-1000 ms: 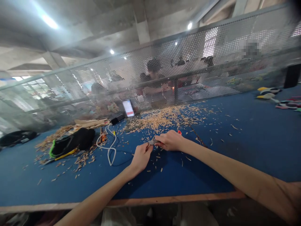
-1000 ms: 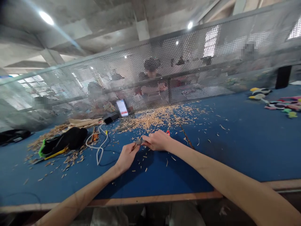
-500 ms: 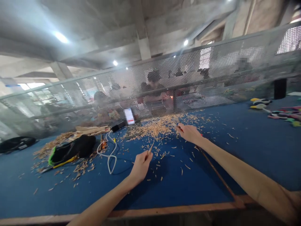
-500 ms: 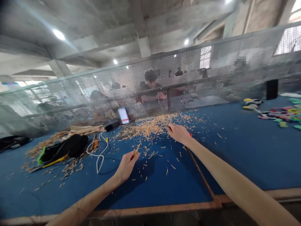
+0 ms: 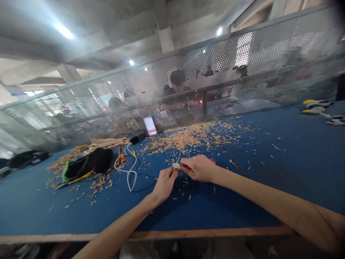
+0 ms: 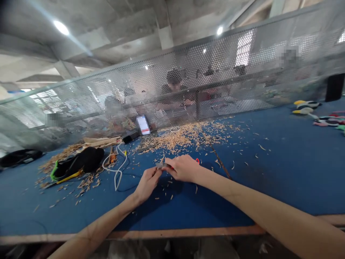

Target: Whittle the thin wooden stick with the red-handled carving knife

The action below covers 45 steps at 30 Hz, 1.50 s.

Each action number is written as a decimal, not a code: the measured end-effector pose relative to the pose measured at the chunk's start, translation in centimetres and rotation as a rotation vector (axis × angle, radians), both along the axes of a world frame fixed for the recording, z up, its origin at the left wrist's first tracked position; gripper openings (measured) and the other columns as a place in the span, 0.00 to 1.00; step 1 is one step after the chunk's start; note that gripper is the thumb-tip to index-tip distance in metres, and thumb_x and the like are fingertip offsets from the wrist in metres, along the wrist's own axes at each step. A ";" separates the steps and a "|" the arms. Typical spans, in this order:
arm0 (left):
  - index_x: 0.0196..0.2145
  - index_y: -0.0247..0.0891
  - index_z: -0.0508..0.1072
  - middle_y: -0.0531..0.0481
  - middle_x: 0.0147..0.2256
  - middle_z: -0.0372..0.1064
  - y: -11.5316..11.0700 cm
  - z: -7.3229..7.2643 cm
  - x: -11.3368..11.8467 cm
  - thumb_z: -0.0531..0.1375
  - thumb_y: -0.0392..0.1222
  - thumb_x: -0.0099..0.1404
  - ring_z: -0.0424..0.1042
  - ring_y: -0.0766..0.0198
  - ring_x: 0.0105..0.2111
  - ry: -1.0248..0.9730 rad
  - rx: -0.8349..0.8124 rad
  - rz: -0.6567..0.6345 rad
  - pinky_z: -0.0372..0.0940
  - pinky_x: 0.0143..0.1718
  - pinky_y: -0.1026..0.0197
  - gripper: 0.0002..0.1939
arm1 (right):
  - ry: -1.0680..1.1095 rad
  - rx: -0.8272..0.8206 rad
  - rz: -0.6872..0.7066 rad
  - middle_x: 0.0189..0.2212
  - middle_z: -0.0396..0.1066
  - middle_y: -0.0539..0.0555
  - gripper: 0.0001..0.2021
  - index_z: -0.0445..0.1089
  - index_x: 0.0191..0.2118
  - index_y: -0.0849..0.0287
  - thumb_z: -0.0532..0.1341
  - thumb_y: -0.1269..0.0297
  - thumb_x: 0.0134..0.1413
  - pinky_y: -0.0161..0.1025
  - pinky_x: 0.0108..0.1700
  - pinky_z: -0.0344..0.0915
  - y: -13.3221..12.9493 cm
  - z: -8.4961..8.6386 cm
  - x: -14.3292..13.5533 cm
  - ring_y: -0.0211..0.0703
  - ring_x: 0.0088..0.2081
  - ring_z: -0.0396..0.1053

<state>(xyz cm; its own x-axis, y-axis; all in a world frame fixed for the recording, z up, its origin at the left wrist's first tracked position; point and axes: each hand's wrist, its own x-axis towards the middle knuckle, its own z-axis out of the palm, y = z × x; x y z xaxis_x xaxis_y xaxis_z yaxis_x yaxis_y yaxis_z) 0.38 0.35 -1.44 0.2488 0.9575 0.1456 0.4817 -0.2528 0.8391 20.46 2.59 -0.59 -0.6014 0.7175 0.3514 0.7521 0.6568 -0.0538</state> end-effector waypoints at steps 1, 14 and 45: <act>0.24 0.40 0.61 0.58 0.21 0.50 0.0 0.0 0.0 0.52 0.58 0.66 0.52 0.67 0.25 0.012 0.013 0.008 0.50 0.26 0.63 0.21 | -0.010 -0.003 -0.007 0.33 0.80 0.56 0.18 0.67 0.45 0.56 0.47 0.51 0.74 0.38 0.28 0.43 0.1 0.1 0.2 0.43 0.30 0.74; 0.23 0.44 0.54 0.57 0.18 0.52 -1.5 0.9 0.1 0.48 0.47 0.70 0.50 0.65 0.20 0.293 0.161 0.034 0.47 0.28 0.58 0.17 | 0.242 -0.026 -0.572 0.26 0.76 0.57 0.26 0.73 0.44 0.59 0.43 0.49 0.72 0.39 0.29 0.50 7.0 0.2 9.3 0.44 0.23 0.66; 0.36 0.39 0.72 0.45 0.32 0.77 -0.1 0.2 0.0 0.48 0.36 0.76 0.76 0.59 0.32 0.646 0.210 0.080 0.53 0.31 0.59 0.15 | 0.022 -0.025 -0.019 0.35 0.79 0.56 0.17 0.70 0.45 0.57 0.48 0.53 0.73 0.37 0.30 0.47 -0.1 -0.8 -0.5 0.43 0.31 0.74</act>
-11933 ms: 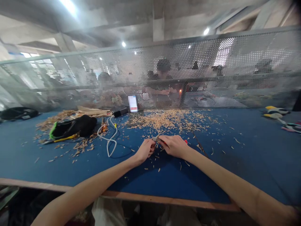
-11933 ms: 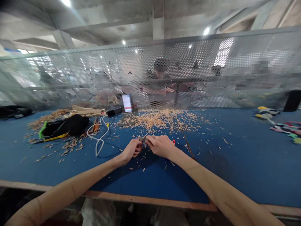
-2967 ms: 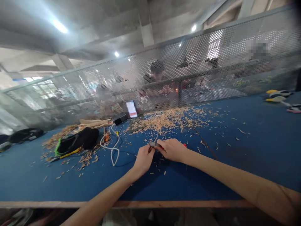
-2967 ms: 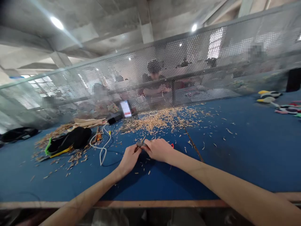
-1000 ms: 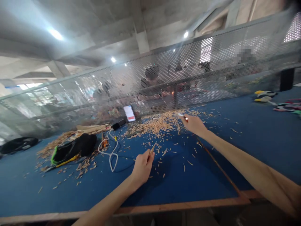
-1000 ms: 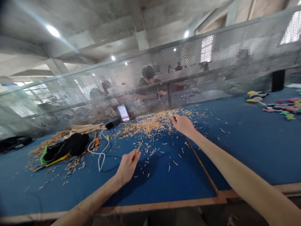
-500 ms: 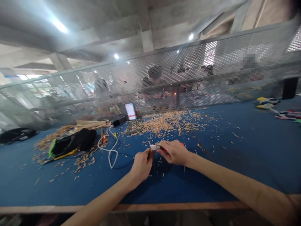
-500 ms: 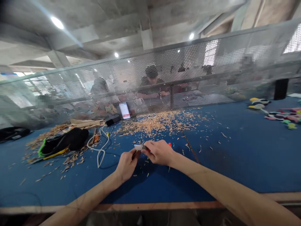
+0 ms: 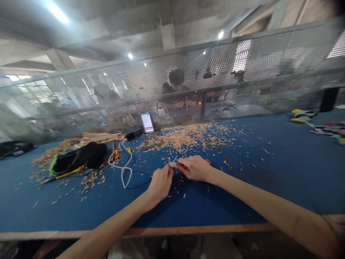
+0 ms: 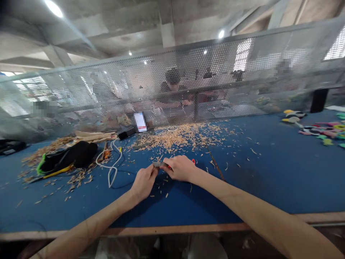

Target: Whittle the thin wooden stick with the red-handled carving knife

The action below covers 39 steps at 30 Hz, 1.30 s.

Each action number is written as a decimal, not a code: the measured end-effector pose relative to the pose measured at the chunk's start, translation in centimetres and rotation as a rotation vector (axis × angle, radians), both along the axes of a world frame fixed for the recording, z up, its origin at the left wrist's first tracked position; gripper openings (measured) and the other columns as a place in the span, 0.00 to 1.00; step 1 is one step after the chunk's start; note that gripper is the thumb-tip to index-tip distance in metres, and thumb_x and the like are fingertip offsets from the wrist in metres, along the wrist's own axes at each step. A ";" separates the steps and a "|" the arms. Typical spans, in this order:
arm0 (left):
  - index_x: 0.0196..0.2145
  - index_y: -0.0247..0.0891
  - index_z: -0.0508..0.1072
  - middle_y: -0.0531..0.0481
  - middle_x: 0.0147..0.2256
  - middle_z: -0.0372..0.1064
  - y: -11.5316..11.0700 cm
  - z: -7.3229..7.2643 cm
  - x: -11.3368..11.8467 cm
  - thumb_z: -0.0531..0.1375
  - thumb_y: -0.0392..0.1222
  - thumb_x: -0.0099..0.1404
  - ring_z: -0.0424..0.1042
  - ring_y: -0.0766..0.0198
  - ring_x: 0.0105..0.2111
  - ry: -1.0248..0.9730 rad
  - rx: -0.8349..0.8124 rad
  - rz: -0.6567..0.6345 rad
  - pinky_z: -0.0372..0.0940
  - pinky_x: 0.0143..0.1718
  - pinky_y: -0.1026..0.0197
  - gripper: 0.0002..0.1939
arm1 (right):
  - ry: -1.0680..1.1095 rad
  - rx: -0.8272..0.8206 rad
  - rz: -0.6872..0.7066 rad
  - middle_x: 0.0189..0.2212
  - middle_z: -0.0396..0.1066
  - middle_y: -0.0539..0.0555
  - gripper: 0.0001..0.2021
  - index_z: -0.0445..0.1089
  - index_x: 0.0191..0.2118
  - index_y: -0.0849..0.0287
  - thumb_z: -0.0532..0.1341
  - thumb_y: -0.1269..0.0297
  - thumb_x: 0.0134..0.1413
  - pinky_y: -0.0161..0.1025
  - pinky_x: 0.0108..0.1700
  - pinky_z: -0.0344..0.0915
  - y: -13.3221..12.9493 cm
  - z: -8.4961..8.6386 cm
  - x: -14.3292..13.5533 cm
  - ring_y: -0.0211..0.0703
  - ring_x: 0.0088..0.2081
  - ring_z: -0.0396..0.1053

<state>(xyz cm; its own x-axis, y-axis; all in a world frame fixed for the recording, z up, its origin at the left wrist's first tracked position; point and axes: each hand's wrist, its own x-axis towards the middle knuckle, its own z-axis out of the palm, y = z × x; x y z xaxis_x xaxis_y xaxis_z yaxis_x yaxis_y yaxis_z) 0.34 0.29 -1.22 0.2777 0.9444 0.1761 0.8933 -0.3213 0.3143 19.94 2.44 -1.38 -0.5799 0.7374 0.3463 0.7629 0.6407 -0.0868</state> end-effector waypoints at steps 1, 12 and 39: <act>0.35 0.39 0.72 0.45 0.31 0.77 0.1 0.1 0.1 0.48 0.37 0.76 0.76 0.59 0.31 0.009 0.000 0.010 0.53 0.31 0.59 0.15 | -0.005 0.009 0.004 0.35 0.79 0.56 0.18 0.70 0.45 0.57 0.48 0.52 0.73 0.37 0.30 0.47 0.2 -0.1 0.0 0.43 0.32 0.74; 0.28 0.43 0.61 0.55 0.18 0.60 -2.0 -0.6 -0.4 0.48 0.40 0.76 0.65 0.62 0.20 -0.176 0.088 -0.130 0.48 0.27 0.58 0.15 | 0.318 0.062 -0.616 0.27 0.76 0.58 0.20 0.72 0.42 0.59 0.47 0.53 0.71 0.39 0.31 0.52 7.2 -0.4 11.2 0.47 0.28 0.71; 0.25 0.41 0.64 0.54 0.20 0.64 -1.1 -0.2 -0.2 0.52 0.41 0.71 0.63 0.66 0.21 -0.226 0.020 -0.151 0.51 0.27 0.63 0.15 | 0.666 -0.565 0.112 0.20 0.52 0.43 0.16 0.77 0.39 0.61 0.64 0.51 0.56 0.37 0.28 0.47 -1.2 2.6 2.0 0.34 0.24 0.49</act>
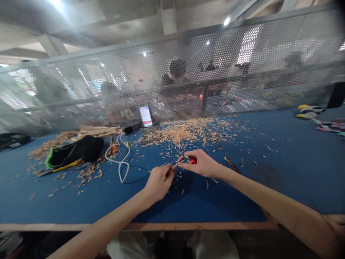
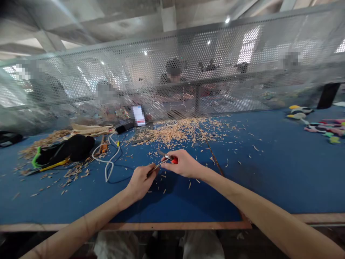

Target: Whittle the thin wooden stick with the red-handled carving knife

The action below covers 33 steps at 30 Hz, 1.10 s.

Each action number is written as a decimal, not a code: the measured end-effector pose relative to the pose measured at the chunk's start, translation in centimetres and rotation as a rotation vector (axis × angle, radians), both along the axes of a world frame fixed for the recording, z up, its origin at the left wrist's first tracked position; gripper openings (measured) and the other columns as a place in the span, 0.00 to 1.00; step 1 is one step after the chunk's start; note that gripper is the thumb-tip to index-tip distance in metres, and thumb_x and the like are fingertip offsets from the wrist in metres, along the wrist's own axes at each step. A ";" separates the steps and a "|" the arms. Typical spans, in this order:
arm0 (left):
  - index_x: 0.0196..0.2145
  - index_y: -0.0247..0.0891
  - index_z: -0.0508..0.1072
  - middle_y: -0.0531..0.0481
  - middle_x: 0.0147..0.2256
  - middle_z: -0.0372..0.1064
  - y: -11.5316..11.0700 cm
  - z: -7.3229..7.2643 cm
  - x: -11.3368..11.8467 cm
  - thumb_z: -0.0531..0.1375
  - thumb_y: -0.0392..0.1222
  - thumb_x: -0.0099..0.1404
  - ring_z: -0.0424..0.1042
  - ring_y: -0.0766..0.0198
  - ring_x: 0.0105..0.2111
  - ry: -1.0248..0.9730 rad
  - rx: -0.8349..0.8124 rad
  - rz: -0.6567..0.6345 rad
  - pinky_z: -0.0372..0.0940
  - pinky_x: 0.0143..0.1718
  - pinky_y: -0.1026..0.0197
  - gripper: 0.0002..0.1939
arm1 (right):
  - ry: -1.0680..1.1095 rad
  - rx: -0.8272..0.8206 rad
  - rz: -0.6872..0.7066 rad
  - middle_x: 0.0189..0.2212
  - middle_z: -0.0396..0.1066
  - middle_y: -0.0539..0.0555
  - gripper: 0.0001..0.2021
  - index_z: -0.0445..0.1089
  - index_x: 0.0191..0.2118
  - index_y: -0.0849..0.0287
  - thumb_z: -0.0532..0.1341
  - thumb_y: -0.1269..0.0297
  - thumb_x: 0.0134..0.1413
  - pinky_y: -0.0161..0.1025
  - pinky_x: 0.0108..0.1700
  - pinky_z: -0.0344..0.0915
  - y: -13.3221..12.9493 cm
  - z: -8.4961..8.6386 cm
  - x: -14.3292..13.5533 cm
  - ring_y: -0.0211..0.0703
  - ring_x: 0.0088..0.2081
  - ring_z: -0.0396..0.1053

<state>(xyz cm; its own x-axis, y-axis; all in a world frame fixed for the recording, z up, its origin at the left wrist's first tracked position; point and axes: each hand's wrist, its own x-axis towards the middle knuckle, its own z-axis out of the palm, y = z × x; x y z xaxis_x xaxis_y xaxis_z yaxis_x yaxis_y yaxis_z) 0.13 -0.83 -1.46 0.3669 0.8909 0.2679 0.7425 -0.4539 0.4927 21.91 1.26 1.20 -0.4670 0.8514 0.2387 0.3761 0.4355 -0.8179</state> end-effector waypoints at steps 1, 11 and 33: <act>0.26 0.41 0.64 0.54 0.21 0.65 0.0 0.1 0.0 0.51 0.40 0.71 0.63 0.67 0.21 -0.007 -0.010 -0.004 0.51 0.27 0.63 0.14 | 0.002 -0.003 -0.001 0.21 0.52 0.43 0.16 0.77 0.39 0.61 0.64 0.52 0.56 0.37 0.28 0.47 -0.1 -0.1 -0.1 0.34 0.25 0.50; 0.21 0.41 0.56 0.57 0.17 0.54 -0.1 0.6 0.1 0.52 0.47 0.69 0.52 0.69 0.19 -0.123 -0.120 -0.092 0.45 0.25 0.62 0.19 | 0.003 0.058 0.005 0.21 0.52 0.44 0.16 0.68 0.27 0.58 0.62 0.52 0.58 0.37 0.28 0.47 -0.2 -0.4 -0.2 0.34 0.25 0.49; 0.27 0.38 0.64 0.57 0.23 0.56 0.2 0.8 -0.2 0.52 0.61 0.71 0.54 0.69 0.25 -0.302 -0.245 -0.235 0.52 0.28 0.64 0.24 | 0.173 0.006 0.042 0.20 0.56 0.45 0.22 0.75 0.29 0.61 0.64 0.43 0.55 0.35 0.27 0.49 -0.9 -0.1 -0.8 0.34 0.25 0.51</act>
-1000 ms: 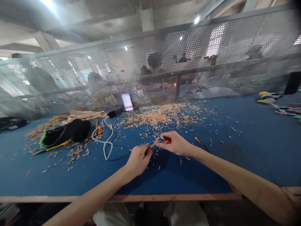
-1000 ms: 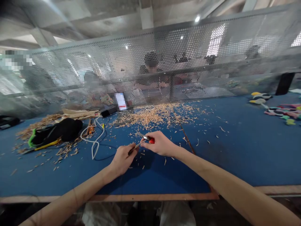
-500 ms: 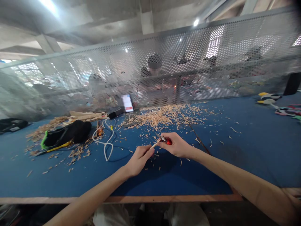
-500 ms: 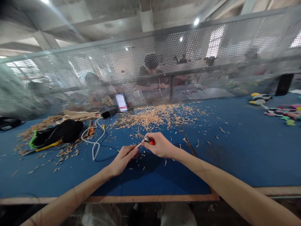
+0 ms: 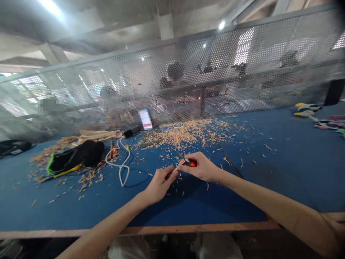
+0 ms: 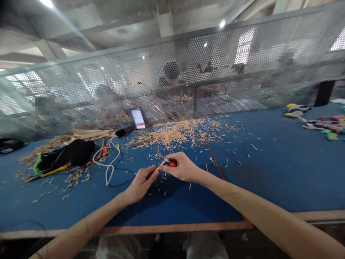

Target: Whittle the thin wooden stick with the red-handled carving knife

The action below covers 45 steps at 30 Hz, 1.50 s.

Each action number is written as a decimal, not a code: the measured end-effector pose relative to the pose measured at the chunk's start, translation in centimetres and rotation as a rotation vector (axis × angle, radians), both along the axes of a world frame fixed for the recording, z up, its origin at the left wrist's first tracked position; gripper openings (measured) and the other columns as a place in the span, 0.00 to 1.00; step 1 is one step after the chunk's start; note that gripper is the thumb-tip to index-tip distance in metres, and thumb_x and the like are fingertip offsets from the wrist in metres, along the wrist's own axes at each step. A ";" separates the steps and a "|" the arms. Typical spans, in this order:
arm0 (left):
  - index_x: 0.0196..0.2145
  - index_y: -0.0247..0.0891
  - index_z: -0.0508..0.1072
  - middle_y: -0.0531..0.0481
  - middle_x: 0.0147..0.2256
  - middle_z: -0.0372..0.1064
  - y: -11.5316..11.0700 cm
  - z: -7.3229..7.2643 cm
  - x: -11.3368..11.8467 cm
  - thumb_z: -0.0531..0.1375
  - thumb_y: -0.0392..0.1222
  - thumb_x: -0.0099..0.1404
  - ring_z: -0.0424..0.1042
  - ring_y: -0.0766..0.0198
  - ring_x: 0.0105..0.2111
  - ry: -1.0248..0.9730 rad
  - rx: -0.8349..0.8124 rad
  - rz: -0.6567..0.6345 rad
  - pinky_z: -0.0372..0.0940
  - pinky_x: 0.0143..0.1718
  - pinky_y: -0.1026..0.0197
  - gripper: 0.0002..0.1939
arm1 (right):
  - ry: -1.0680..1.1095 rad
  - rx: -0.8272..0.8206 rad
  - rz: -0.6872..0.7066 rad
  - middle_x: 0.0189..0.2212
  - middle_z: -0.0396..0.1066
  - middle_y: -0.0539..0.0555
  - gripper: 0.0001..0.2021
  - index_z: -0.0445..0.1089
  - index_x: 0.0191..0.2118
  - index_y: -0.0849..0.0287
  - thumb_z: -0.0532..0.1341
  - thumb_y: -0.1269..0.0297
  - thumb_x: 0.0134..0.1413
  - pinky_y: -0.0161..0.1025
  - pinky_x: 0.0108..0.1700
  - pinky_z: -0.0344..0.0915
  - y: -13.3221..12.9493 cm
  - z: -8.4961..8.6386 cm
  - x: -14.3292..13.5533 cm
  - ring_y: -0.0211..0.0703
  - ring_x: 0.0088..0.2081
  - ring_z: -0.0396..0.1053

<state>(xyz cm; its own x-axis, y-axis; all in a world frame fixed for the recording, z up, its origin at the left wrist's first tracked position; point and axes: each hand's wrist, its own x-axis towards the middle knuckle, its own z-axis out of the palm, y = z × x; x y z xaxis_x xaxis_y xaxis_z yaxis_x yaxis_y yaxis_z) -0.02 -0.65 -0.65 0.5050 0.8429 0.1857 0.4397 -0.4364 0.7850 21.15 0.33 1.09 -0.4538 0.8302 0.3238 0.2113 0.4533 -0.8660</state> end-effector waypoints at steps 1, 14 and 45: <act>0.27 0.38 0.64 0.57 0.23 0.55 0.0 -0.1 0.0 0.52 0.61 0.71 0.53 0.69 0.25 -0.014 -0.010 -0.003 0.52 0.28 0.64 0.25 | 0.013 -0.012 0.000 0.20 0.55 0.45 0.23 0.76 0.29 0.61 0.65 0.42 0.54 0.35 0.27 0.49 0.0 -0.1 0.0 0.34 0.25 0.51; 0.23 0.42 0.54 0.64 0.17 0.43 -0.7 -0.3 -0.2 0.65 0.67 0.59 0.40 0.76 0.16 -0.408 -0.638 -0.238 0.39 0.18 0.67 0.31 | 0.134 -0.007 0.014 0.18 0.51 0.43 0.22 0.79 0.33 0.61 0.66 0.43 0.53 0.35 0.25 0.46 -0.7 0.2 -0.7 0.32 0.23 0.44; 0.22 0.40 0.58 0.62 0.15 0.52 -1.3 -0.7 1.5 0.60 0.72 0.61 0.52 0.74 0.13 -0.401 -0.561 -0.163 0.51 0.14 0.67 0.32 | 0.097 0.028 -0.018 0.18 0.56 0.45 0.26 0.76 0.28 0.61 0.64 0.39 0.56 0.35 0.26 0.49 -0.6 -0.1 -0.6 0.33 0.24 0.50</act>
